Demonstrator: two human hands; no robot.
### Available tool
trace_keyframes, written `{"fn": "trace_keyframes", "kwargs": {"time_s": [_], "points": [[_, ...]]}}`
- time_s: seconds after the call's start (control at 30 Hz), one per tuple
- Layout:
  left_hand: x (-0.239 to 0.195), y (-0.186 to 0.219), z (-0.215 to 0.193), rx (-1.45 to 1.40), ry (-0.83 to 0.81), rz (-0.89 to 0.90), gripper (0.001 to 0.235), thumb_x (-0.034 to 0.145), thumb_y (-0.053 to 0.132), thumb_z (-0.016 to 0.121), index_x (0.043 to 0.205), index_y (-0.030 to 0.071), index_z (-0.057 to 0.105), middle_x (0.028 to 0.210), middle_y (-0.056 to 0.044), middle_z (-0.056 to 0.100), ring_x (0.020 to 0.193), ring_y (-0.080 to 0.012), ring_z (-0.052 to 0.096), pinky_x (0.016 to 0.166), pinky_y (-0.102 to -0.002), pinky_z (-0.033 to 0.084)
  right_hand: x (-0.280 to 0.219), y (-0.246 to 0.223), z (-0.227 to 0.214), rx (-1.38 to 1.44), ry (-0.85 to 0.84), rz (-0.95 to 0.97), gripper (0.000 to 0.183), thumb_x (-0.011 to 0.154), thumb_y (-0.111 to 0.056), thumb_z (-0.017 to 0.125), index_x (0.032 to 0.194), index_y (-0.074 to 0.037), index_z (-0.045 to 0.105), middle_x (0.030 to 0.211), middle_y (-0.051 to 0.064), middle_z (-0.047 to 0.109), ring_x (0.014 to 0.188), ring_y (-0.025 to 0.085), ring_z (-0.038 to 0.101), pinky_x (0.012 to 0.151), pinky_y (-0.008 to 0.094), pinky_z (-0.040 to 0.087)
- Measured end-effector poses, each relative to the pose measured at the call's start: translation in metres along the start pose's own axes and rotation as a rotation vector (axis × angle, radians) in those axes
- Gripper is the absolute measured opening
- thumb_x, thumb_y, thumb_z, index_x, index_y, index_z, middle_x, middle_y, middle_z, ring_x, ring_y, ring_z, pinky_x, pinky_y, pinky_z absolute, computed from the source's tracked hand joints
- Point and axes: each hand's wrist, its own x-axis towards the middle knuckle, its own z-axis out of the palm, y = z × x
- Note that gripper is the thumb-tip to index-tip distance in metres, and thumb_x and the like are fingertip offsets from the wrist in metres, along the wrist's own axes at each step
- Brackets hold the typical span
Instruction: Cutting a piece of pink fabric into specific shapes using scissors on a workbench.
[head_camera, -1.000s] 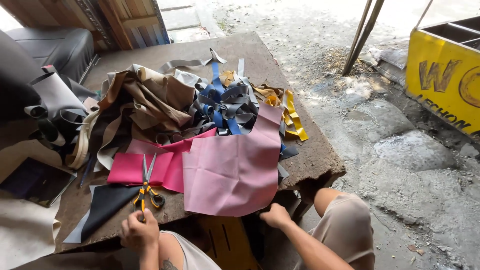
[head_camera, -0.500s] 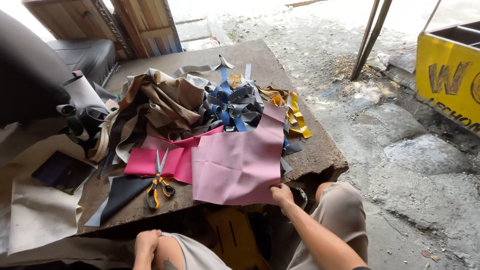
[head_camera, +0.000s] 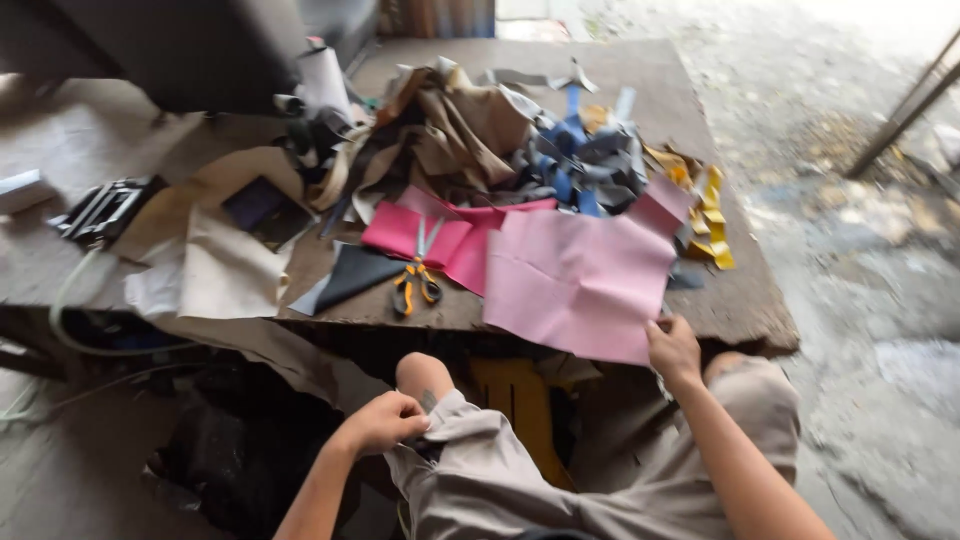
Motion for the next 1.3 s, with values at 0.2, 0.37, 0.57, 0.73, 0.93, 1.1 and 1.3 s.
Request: {"fn": "trace_keyframes", "kwargs": {"time_s": [0.2, 0.37, 0.57, 0.73, 0.93, 1.1, 1.3], "points": [[0.054, 0.028, 0.005, -0.325, 0.474, -0.023, 0.034, 0.093, 0.048, 0.072, 0.114, 0.021, 0.078, 0.112, -0.006, 0.080, 0.113, -0.0255, 0.074, 0.096, -0.040, 0.059, 0.002, 0.037, 0.021, 0.115, 0.011, 0.059, 0.046, 0.107, -0.040, 0.064, 0.141, -0.009, 0.064, 0.129, 0.029, 0.066, 0.121, 0.046, 0.061, 0.086, 0.058, 0.055], [0.153, 0.028, 0.005, -0.332, 0.712, -0.018, 0.052, 0.091, 0.061, 0.074, 0.123, 0.020, 0.068, 0.107, 0.000, 0.069, 0.110, -0.0187, 0.071, 0.097, -0.042, 0.057, 0.038, 0.126, 0.041, -0.043, 0.268, -0.014, 0.033, 0.115, -0.057, 0.069, 0.143, -0.040, 0.062, 0.117, 0.008, 0.069, 0.106, 0.032, 0.067, 0.084, 0.046, 0.058], [0.223, 0.046, -0.014, 0.050, 1.045, -0.049, 0.085, 0.088, 0.067, 0.071, 0.143, 0.007, 0.046, 0.128, -0.020, 0.052, 0.125, -0.0480, 0.053, 0.103, -0.059, 0.047, 0.054, 0.152, 0.058, 0.268, 0.266, -0.334, 0.015, 0.116, 0.003, 0.070, 0.124, 0.013, 0.062, 0.099, 0.021, 0.057, 0.093, 0.029, 0.057, 0.087, 0.036, 0.046], [0.235, 0.054, -0.024, 0.325, 0.909, -0.193, 0.058, 0.090, 0.063, 0.068, 0.118, 0.012, 0.069, 0.125, -0.017, 0.059, 0.125, -0.0420, 0.049, 0.095, -0.056, 0.049, 0.066, 0.148, 0.091, 0.265, 0.211, -0.273, 0.023, 0.113, -0.006, 0.066, 0.124, 0.013, 0.061, 0.104, 0.025, 0.059, 0.095, 0.036, 0.058, 0.087, 0.043, 0.046], [0.232, 0.059, -0.036, 0.279, 0.902, -0.336, 0.066, 0.089, 0.052, 0.075, 0.132, 0.006, 0.056, 0.123, -0.019, 0.062, 0.123, -0.0397, 0.055, 0.095, -0.056, 0.051, 0.070, 0.152, 0.125, 0.230, 0.127, -0.221, 0.032, 0.110, -0.014, 0.063, 0.125, 0.013, 0.060, 0.109, 0.030, 0.061, 0.097, 0.042, 0.058, 0.087, 0.050, 0.046], [0.213, 0.096, -0.060, 0.303, 0.617, -0.522, 0.061, 0.086, 0.052, 0.074, 0.134, 0.015, 0.066, 0.138, -0.011, 0.065, 0.128, -0.0320, 0.062, 0.101, -0.052, 0.050, 0.019, 0.118, 0.052, 0.056, 0.122, 0.054, 0.040, 0.106, -0.030, 0.056, 0.130, 0.001, 0.058, 0.121, 0.032, 0.064, 0.110, 0.048, 0.058, 0.096, 0.053, 0.044], [0.173, 0.090, -0.075, 0.141, 0.427, -0.511, 0.049, 0.072, 0.039, 0.078, 0.113, 0.012, 0.076, 0.107, -0.010, 0.073, 0.093, -0.0273, 0.070, 0.079, -0.039, 0.056, -0.030, 0.038, 0.018, 0.092, -0.018, 0.243, 0.043, 0.107, -0.037, 0.046, 0.137, -0.007, 0.048, 0.124, 0.030, 0.062, 0.100, 0.045, 0.063, 0.081, 0.051, 0.052]]}}
